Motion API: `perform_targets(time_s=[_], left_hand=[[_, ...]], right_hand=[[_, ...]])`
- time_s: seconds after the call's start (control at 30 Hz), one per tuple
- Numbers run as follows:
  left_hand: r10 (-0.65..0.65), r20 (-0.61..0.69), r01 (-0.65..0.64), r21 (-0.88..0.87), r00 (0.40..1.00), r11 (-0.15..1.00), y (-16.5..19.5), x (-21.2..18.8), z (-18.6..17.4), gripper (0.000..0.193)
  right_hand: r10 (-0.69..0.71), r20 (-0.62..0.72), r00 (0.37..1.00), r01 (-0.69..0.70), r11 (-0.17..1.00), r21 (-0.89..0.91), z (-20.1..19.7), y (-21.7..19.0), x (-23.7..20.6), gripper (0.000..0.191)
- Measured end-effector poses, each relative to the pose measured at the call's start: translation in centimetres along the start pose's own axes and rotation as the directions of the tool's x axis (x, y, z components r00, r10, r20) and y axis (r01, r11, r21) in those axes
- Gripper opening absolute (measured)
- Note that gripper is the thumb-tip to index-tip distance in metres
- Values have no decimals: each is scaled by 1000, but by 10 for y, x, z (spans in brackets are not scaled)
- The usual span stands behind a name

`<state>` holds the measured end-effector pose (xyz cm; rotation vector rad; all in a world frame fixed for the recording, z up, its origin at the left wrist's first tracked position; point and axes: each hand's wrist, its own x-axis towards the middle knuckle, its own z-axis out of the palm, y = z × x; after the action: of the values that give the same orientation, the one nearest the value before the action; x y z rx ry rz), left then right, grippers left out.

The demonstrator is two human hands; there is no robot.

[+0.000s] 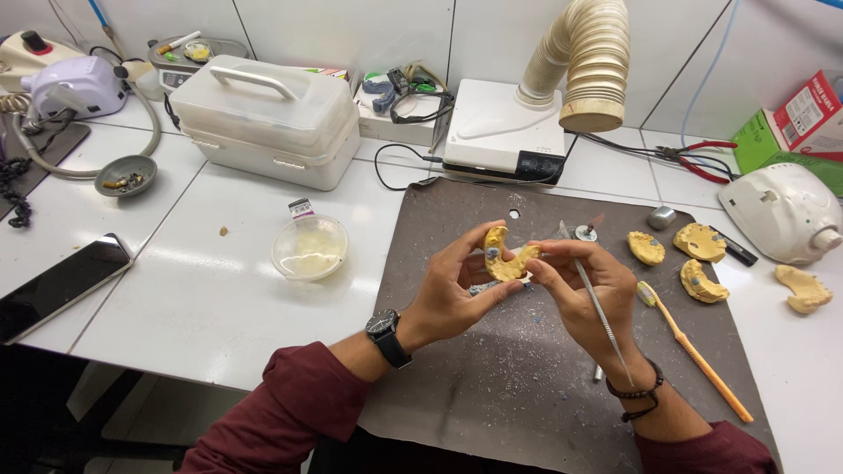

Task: The person holds a yellow dental stone model in one hand and uses a metal wax carving instrument to sculpt and smooth blue wax on the model's teeth, occasionally rotating the model and brushing debris away with a toothbrush. They continue carving and refining the wax pattern throughout the episode.

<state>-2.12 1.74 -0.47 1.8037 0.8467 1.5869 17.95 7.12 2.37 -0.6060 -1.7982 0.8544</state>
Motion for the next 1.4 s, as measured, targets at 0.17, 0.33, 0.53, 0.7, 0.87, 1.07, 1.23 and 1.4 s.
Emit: perform_targets(time_s=[0.17,0.33,0.53,0.7,0.87,1.07,1.23,1.4], left_hand=[[70,-31,-68,62,997,996,-10,-5,0,69],[54,-44,-50,90,998,995,-9,-4,3,72],[97,-39,-87,197,995,977,-1,-1,5,72],[72,15,-73,202,997,977,-4,-2,7,63],[120,16,-120,215,993,969,1,-3,6,58],[157,-5,-150,252,988,956,8,-2,4,49],[242,-56,-212,319,969,924,12,-3,4,49],[225,-46,-204,278,973,939,16,-4,5,44]], right_hand=[[-71,-18,997,70,996,-57,-2,8,-5,23],[-25,-17,1000,25,999,-42,-1,9,-5,22],[24,-49,999,-26,999,-32,1,8,-3,22],[88,-92,992,-91,995,-29,-6,8,-2,20],[105,-104,989,-102,994,37,-7,5,-2,19],[107,-56,993,-103,992,68,-8,0,-4,19],[155,-66,986,-152,988,40,-6,5,-6,18],[136,-12,991,-132,979,156,-7,9,-4,18]])
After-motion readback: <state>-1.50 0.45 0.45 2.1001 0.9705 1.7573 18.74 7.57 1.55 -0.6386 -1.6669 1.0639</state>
